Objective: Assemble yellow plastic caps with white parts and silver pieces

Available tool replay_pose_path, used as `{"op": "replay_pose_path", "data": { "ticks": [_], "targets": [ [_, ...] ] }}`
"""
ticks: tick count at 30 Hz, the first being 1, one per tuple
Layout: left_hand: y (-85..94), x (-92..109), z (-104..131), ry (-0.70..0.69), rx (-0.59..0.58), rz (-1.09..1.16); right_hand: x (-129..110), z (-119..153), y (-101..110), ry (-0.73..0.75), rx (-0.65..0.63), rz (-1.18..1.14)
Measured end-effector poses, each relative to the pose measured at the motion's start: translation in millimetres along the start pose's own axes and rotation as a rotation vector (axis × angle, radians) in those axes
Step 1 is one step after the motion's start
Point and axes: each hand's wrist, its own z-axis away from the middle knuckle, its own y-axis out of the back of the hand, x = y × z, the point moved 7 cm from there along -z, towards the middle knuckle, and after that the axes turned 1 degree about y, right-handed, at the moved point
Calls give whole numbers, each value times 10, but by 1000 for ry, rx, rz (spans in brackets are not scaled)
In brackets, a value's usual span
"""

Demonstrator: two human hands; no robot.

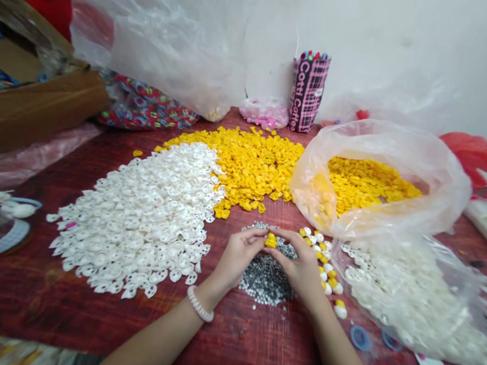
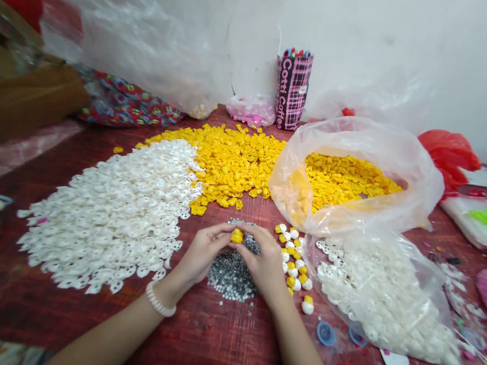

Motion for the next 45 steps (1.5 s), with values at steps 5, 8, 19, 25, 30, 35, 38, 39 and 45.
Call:
{"op": "replay_pose_path", "data": {
  "ticks": [5, 8, 19, 25, 30, 35, 38, 39, 45],
  "targets": [
    [-1, -17, 87, 108, -22, 200, 29, 29, -26, -35, 24, -3],
    [1, -23, 99, 137, -16, 226, 47, 54, -28, -49, 44, -13],
    [-4, -74, 89, 190, -104, 37, 20, 91, 7, 152, -35, -20],
    [-66, -117, 116, 282, -218, 40, -39, 67, 6, 169, -146, 149],
    [-114, -204, 130, 438, -245, 398, 219, 127, 680, -108, 39, 314],
    [-165, -165, 148, 532, -256, 641, 722, 412, 1393, -436, -22, 924],
    [-179, -159, 169, 563, -250, 640, 926, 514, 1437, -507, -201, 1098],
    [-178, -164, 174, 568, -245, 627, 953, 526, 1431, -506, -218, 1121],
    [-138, -181, 167, 510, -220, 565, 896, 559, 1452, -394, -78, 1062]
  ]
}}
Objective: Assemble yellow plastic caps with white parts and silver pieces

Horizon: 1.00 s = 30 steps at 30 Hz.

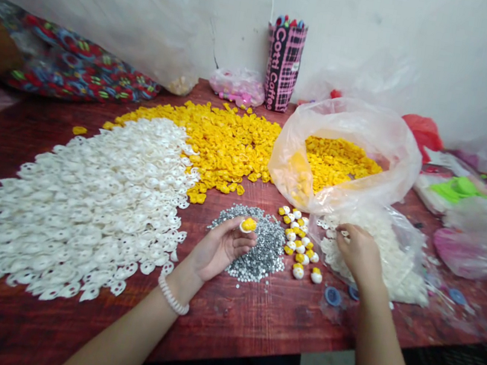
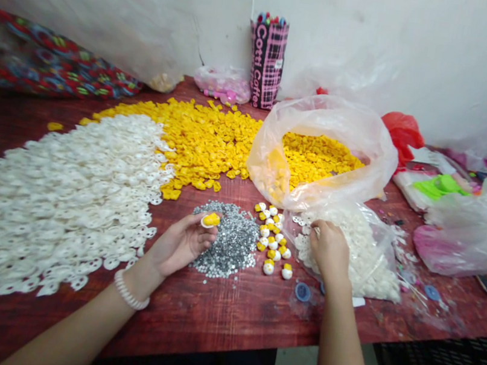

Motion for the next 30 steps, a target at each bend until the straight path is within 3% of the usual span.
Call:
{"op": "replay_pose_path", "data": {
  "ticks": [4, 9, 12, 14, 18, 21, 23, 25, 30],
  "targets": [
    [-1, 17, 11, -55, 15, -38, 23, 42, 45, -67, 64, -75],
    [-16, -4, 22, -43, 25, -30, -139, -32, -131, 7, -144, 51],
    [-9, 6, 23, -45, 48, -13, -146, -65, -173, -8, -183, 67],
    [-5, 20, 21, -58, 58, -13, -127, -62, -125, -32, -130, 10],
    [11, 60, 20, -127, 68, -32, -33, 13, 127, -172, 126, -276],
    [22, 83, 20, -184, 63, -49, -74, 72, 267, -248, 181, -448],
    [29, 90, 19, -209, 68, -57, -258, 87, 315, -223, 139, -650],
    [32, 103, 19, -240, 81, -53, -595, 107, 306, -159, 34, -947],
    [35, 151, 22, -295, 77, 55, -1823, 305, 27, -6, -452, -1526]
  ]
}}
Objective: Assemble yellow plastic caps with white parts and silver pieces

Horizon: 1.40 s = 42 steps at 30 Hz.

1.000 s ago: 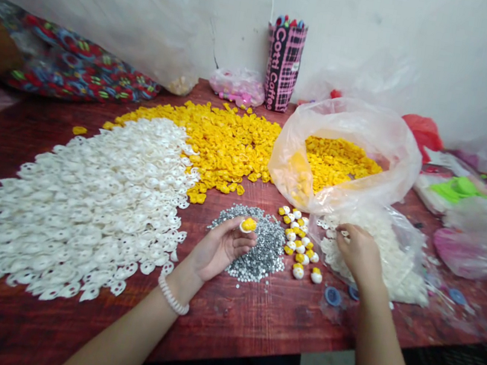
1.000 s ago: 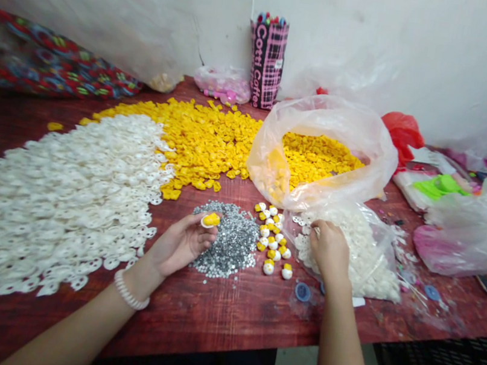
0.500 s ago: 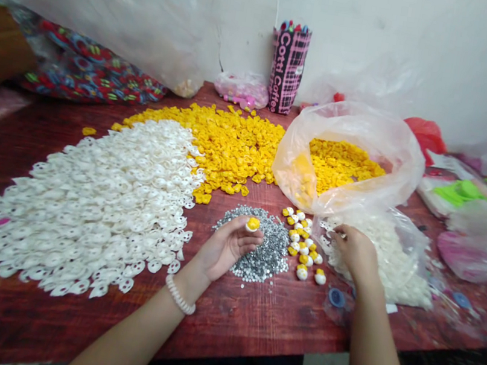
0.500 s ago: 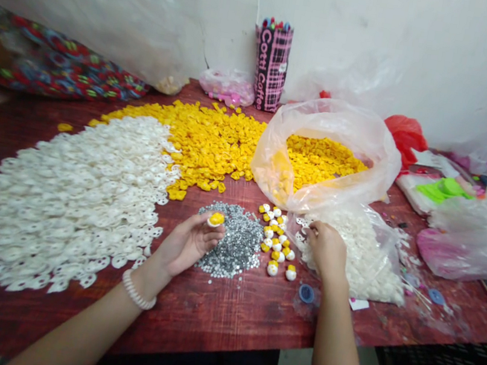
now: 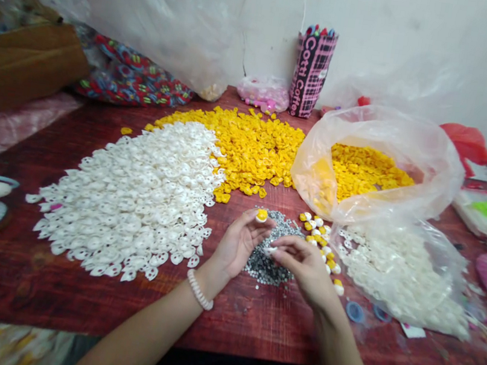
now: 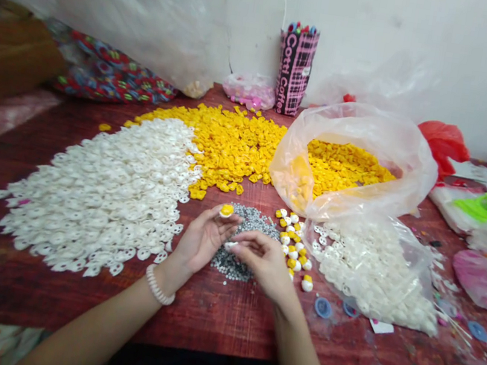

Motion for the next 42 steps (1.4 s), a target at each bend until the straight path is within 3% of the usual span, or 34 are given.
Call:
{"op": "replay_pose_path", "data": {
  "ticks": [2, 4, 10, 13, 17, 22, 24, 29, 32, 38, 42],
  "targets": [
    [19, 11, -8, 29, 7, 42, 115, -59, -366, -40, -98, -94],
    [58, 69, -14, 3, 44, 51, 184, -100, -530, -42, -78, -112],
    [40, 309, 46, -271, 74, -77, -25, -44, -561, 289, 68, 228],
    [-16, 311, 91, -331, 56, -178, -48, -13, -582, 318, 76, 287],
    [-54, 290, 121, -368, 37, -285, -55, 0, -426, 234, 109, 166],
    [-80, 336, 174, -439, 13, -453, -202, 76, 120, 270, 394, -13],
    [-114, 320, 198, -420, -12, -568, -234, 78, 225, 308, 429, -12],
    [-190, 280, 229, -409, -58, -684, -197, 14, 149, 346, 325, 95],
    [-182, 230, 187, -359, -79, -670, -230, 57, 113, 422, 325, 178],
    [-132, 119, 119, -259, -110, -609, -424, 238, 16, 692, 289, 687],
    [-146, 52, 128, -210, -121, -682, -454, 295, -9, 794, 330, 866]
  ]
}}
